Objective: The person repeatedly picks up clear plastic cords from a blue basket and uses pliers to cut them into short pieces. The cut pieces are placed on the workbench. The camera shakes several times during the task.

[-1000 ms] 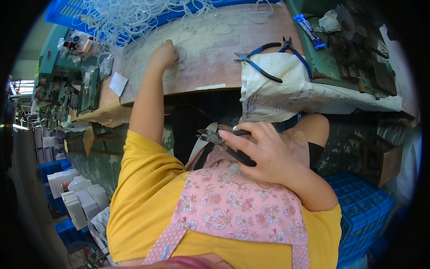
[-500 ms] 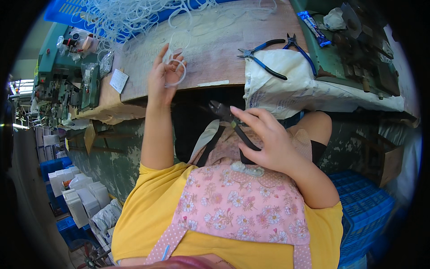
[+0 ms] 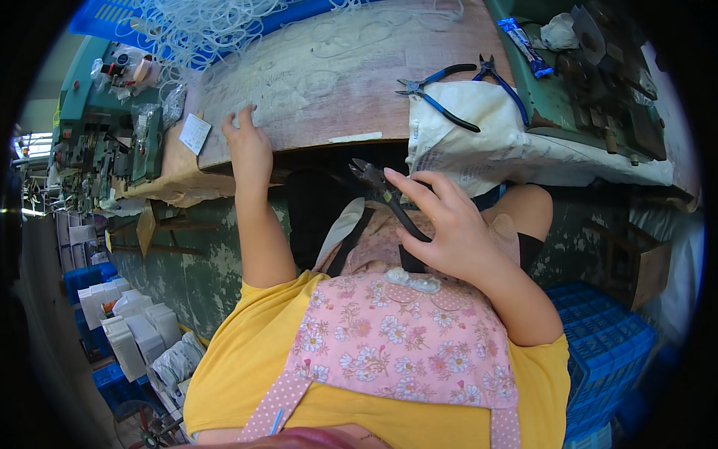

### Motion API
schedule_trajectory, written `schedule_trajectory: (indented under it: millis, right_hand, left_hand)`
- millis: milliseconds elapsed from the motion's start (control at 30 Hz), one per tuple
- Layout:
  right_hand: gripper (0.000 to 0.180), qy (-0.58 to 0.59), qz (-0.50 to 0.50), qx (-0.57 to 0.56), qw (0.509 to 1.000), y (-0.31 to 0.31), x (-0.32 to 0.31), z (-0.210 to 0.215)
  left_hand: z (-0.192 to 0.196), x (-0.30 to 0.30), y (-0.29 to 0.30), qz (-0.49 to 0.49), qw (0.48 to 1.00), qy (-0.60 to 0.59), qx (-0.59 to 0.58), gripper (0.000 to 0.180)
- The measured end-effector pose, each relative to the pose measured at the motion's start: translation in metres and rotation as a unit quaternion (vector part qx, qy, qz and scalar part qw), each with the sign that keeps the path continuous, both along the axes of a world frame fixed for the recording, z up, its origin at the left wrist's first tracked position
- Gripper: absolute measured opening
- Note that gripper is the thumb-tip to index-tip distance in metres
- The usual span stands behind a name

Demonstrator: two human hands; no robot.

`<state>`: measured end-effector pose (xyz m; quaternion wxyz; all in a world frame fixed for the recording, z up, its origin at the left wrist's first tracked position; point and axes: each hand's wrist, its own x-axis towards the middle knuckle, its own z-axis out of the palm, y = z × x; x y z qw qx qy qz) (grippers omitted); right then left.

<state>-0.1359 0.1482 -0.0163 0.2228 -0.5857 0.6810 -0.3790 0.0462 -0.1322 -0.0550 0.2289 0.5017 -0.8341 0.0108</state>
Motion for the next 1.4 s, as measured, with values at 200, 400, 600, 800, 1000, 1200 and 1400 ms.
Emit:
schedule_trajectory:
  millis: [200, 400, 600, 800, 1000, 1200, 1400]
  right_hand:
    - [0.066, -0.017, -0.011, -0.041, 0.999, -0.003, 0.005, 0.008]
    - [0.069, 0.145, 0.011, -0.087, 0.985, 0.003, 0.011, 0.019]
    - [0.07, 0.209, 0.014, -0.111, 0.972, 0.007, 0.013, 0.023]
    - [0.073, 0.217, 0.018, -0.103, 0.971, 0.008, 0.014, 0.025]
    - [0.073, 0.256, 0.014, -0.114, 0.96, 0.009, 0.013, 0.019]
    - [0.073, 0.304, 0.038, -0.131, 0.943, 0.008, 0.001, 0.012]
    - [0.068, 0.113, 0.018, -0.133, 0.984, 0.004, -0.006, 0.017]
  left_hand:
    - [0.028, -0.039, 0.048, -0.25, 0.534, 0.67, 0.451, 0.037]
    - [0.045, -0.066, 0.108, -0.274, 0.343, 0.748, 0.498, 0.038]
    - [0.054, -0.065, 0.12, -0.271, 0.374, 0.76, 0.456, 0.038]
    - [0.053, -0.063, 0.122, -0.296, 0.384, 0.767, 0.421, 0.037]
    - [0.055, -0.063, 0.125, -0.28, 0.408, 0.763, 0.415, 0.035]
    - [0.059, -0.061, 0.118, -0.275, 0.407, 0.691, 0.53, 0.034]
    - [0.059, -0.061, 0.111, -0.272, 0.353, 0.679, 0.583, 0.034]
